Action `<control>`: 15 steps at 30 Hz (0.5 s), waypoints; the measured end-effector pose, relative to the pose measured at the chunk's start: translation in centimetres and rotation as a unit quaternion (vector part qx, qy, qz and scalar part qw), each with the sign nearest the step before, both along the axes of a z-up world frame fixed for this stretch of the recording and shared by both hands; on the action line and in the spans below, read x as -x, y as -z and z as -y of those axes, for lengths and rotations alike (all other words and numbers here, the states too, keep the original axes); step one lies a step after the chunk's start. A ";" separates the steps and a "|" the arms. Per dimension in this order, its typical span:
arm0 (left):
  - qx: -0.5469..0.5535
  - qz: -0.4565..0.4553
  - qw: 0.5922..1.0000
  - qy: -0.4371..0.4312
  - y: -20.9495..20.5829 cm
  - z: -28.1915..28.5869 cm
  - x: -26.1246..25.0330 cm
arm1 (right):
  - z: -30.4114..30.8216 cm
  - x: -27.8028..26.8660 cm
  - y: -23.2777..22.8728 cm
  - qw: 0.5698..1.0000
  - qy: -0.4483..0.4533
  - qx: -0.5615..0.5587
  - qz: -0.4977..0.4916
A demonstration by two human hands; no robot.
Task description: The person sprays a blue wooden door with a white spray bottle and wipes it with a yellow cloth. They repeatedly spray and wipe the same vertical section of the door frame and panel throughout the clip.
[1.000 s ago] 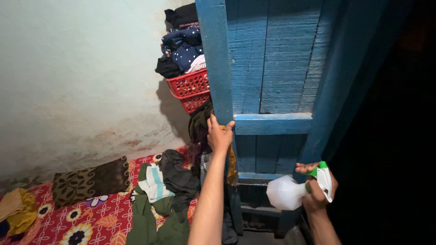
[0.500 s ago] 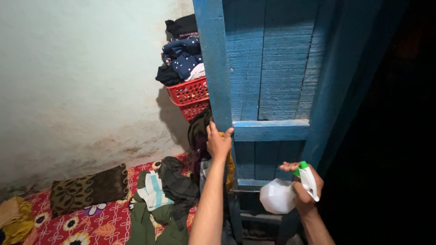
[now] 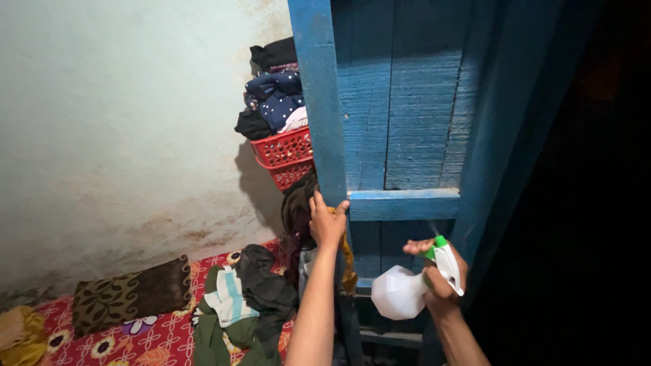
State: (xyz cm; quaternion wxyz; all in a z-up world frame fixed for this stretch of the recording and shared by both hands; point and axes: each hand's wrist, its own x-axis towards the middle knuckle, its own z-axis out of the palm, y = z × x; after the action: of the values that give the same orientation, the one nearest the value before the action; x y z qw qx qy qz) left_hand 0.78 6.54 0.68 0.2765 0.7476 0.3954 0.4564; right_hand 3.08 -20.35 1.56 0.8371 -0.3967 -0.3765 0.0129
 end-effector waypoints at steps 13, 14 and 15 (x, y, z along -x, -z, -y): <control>0.002 0.001 1.000 -0.006 0.8 -0.6 -0.6 | 1.8 -0.4 -0.9 0.994 0.030 -0.091 -0.047; -0.009 0.004 1.000 -0.009 0.8 -0.6 -0.6 | 2.1 -0.7 -0.7 0.995 0.041 -0.081 -0.039; -0.021 0.007 1.000 -0.012 1.0 -0.6 -0.5 | 2.2 -0.9 -0.5 0.996 0.053 -0.071 -0.030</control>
State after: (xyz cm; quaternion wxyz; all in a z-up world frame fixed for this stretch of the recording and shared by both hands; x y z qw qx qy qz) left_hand 1.33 7.12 -0.28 0.2585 0.7451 0.3928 0.4730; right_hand 3.99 -22.60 2.03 0.8737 -0.3549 -0.3294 -0.0465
